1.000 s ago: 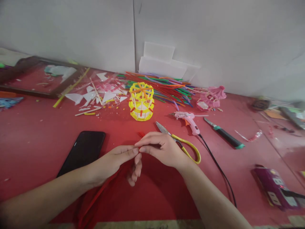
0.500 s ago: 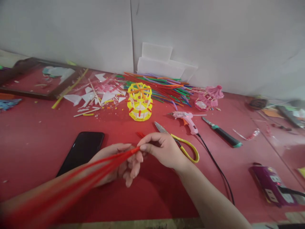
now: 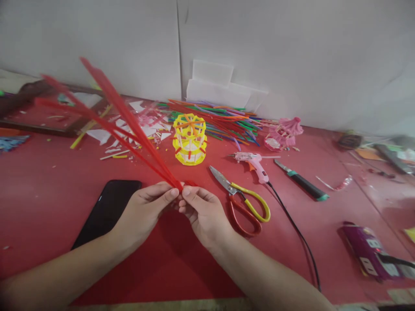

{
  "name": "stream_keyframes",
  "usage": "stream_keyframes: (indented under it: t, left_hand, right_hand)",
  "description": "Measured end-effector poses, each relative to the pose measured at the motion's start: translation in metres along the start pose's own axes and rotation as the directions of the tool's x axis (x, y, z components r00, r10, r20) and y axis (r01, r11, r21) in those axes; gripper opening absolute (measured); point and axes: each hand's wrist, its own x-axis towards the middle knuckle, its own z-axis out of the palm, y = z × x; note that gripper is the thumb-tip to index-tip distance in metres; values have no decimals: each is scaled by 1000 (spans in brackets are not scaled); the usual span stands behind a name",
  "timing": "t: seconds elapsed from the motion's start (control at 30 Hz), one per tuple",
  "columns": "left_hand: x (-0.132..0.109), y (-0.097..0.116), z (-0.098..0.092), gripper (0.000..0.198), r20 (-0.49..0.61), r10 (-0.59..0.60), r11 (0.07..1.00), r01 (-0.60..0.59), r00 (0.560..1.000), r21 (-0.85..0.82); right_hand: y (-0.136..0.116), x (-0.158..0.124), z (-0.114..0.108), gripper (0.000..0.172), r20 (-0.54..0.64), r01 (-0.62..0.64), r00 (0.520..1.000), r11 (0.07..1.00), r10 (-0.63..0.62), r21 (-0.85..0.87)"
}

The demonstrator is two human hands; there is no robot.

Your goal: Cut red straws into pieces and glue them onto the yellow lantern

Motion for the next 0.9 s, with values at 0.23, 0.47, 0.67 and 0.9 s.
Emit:
stream_keyframes:
  t: [0.23,0.47,0.67,0.9]
  left_hand:
    - [0,-6,-2,13,5,-21,999,20,1000,30]
    - [0,-7,-2,19,-28,14,999,-13,1000,38]
    - [3,-6,-1,16,-1,-114,961,110,994,-252]
    - [5,-6,-1,22,53,-128,959,138,990,-247]
  right_hand:
    - [1,0,0,22,-34,183,980,957,-195,-225]
    - [6,-5,-2,5,46,403,888,726,-458,-558]
    - [-6,-6,-8,13,359,614,742,358,-566,-703]
    - [-7,-4,-11,15,421,663,694,292,-584,-689]
